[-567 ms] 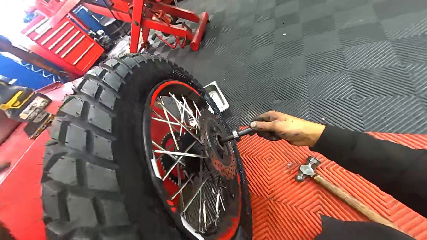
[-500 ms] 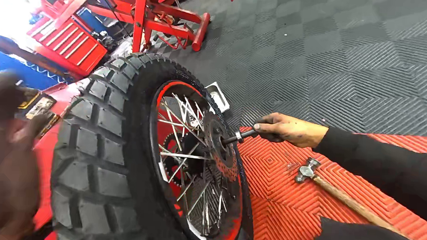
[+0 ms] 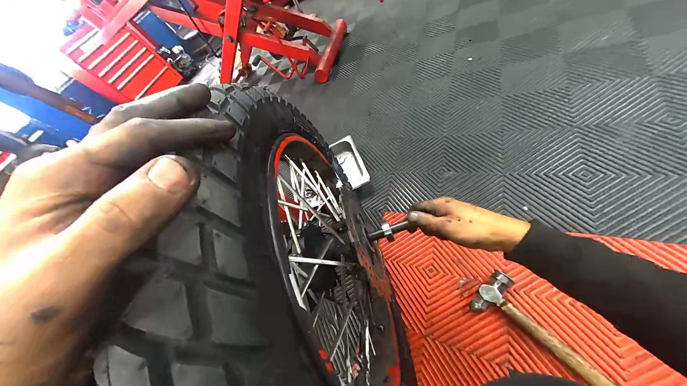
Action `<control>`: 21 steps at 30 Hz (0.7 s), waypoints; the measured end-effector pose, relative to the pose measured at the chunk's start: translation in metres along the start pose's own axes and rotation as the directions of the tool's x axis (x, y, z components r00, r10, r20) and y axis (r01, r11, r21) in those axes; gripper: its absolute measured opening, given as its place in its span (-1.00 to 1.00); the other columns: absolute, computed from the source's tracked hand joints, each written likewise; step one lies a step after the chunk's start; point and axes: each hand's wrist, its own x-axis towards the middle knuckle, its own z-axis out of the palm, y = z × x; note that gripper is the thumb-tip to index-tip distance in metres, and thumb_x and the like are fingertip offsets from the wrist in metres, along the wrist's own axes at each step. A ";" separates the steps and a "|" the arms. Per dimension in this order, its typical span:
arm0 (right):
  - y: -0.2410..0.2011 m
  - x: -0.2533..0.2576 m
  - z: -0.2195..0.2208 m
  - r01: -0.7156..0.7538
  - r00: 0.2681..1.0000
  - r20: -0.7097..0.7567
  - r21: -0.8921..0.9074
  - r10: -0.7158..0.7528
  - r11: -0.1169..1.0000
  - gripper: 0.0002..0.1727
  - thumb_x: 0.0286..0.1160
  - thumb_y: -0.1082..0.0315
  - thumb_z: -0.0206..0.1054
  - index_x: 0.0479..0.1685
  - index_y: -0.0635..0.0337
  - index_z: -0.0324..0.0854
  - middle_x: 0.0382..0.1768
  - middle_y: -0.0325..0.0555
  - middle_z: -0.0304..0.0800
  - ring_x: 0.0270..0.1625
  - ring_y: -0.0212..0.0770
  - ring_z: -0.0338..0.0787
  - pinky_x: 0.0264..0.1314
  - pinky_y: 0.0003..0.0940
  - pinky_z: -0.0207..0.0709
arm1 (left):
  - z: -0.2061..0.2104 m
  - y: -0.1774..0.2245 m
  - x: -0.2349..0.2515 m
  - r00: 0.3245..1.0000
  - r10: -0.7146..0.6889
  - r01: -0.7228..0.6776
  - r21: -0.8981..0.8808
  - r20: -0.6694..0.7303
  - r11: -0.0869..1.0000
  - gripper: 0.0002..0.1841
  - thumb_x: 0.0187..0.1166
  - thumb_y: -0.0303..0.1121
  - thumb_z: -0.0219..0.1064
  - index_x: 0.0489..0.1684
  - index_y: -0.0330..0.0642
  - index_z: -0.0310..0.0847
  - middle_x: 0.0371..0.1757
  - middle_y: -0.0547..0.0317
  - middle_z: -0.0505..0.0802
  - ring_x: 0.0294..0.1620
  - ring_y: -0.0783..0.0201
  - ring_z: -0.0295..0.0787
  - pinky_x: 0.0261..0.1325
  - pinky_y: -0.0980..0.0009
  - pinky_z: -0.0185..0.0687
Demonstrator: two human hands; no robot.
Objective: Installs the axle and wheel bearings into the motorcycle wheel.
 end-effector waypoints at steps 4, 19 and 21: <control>-0.014 0.021 0.026 0.017 0.999 0.030 -0.055 -0.015 0.998 -0.56 0.81 -0.12 0.08 0.18 0.03 0.62 -0.46 -0.19 0.65 -0.45 -0.25 0.65 -0.31 -0.18 0.60 | 0.018 0.006 -0.011 0.989 -0.052 0.049 -0.023 -0.141 0.999 -0.59 0.79 -0.06 0.07 0.37 0.08 0.74 0.63 0.31 0.61 0.65 0.28 0.49 0.61 0.21 0.53; -0.008 0.015 0.090 0.130 0.909 -0.409 0.467 0.083 0.875 -0.87 0.60 0.30 0.44 -0.11 0.16 0.79 -0.32 -0.14 0.86 -0.41 -0.27 0.78 -0.33 -0.34 0.70 | 0.008 -0.037 -0.024 0.993 -0.015 0.009 -0.053 -0.114 0.999 -0.55 0.74 -0.19 0.00 0.41 -0.14 0.66 0.72 0.13 0.50 0.73 0.11 0.38 0.74 0.14 0.36; 0.027 -0.007 0.093 0.024 0.868 -0.494 0.121 0.039 0.992 -0.77 0.60 0.07 0.43 -0.05 -0.03 0.85 -0.18 -0.31 0.89 -0.18 -0.35 0.83 -0.03 -0.25 0.76 | 0.013 -0.031 -0.027 0.986 -0.058 0.045 -0.083 -0.159 0.996 -0.57 0.76 -0.21 0.00 0.39 -0.11 0.68 0.69 0.19 0.55 0.71 0.16 0.41 0.72 0.16 0.37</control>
